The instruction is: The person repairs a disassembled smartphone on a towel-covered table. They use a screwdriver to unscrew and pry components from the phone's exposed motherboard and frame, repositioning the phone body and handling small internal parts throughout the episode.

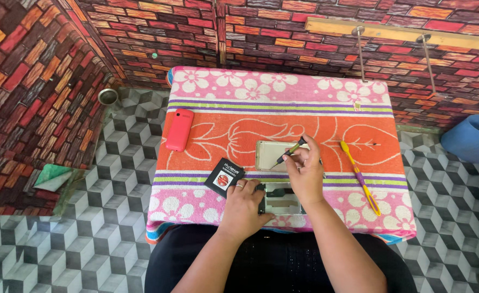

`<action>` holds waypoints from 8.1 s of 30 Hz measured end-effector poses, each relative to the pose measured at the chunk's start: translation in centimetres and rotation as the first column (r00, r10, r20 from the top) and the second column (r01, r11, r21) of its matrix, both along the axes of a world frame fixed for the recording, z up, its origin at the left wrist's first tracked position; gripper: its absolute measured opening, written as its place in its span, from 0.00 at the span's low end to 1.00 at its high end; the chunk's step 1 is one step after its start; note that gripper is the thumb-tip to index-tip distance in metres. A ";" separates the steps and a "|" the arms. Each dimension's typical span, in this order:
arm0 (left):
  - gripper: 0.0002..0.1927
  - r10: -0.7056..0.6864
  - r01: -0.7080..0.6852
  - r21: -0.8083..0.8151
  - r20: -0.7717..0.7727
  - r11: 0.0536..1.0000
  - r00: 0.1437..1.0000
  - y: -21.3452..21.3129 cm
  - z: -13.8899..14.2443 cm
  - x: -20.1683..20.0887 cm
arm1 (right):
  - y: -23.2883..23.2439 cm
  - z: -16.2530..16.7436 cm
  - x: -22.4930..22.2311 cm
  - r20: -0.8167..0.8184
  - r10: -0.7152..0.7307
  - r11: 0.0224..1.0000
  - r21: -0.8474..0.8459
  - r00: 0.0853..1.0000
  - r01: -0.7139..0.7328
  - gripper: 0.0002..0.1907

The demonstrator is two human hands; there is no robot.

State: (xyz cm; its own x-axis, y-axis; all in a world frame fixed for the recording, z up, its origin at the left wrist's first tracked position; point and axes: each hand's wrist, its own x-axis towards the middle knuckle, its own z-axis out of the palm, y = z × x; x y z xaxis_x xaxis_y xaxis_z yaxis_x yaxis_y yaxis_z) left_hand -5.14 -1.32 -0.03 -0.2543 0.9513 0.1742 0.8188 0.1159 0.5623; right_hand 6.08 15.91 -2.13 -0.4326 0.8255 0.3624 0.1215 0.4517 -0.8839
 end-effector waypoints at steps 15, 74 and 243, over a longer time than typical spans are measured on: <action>0.30 0.002 -0.003 -0.020 -0.044 1.000 0.999 0.1 -1.3 -0.8 | 0.8 1.7 4.8 -0.202 -0.104 0.973 -0.223 0.974 0.057 0.40; 0.31 -0.046 0.044 -0.019 -0.132 0.999 0.990 0.0 -0.3 1.8 | -1.4 2.6 16.5 -0.232 -0.240 0.942 -0.292 0.943 0.168 0.41; 0.35 -0.220 0.204 -0.089 -0.236 0.975 0.946 0.8 0.0 8.1 | -4.2 3.6 13.5 0.224 -0.066 0.813 0.577 0.972 -0.078 0.28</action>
State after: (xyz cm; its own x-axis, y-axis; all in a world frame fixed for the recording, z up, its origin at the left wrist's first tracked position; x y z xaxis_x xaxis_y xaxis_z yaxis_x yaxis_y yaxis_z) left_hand 2.97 -0.55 -0.07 -0.0028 0.9896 0.1440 0.9392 -0.0469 0.3403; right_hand 19.53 11.67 1.45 -0.5648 0.4903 0.6637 0.2780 0.8704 -0.4064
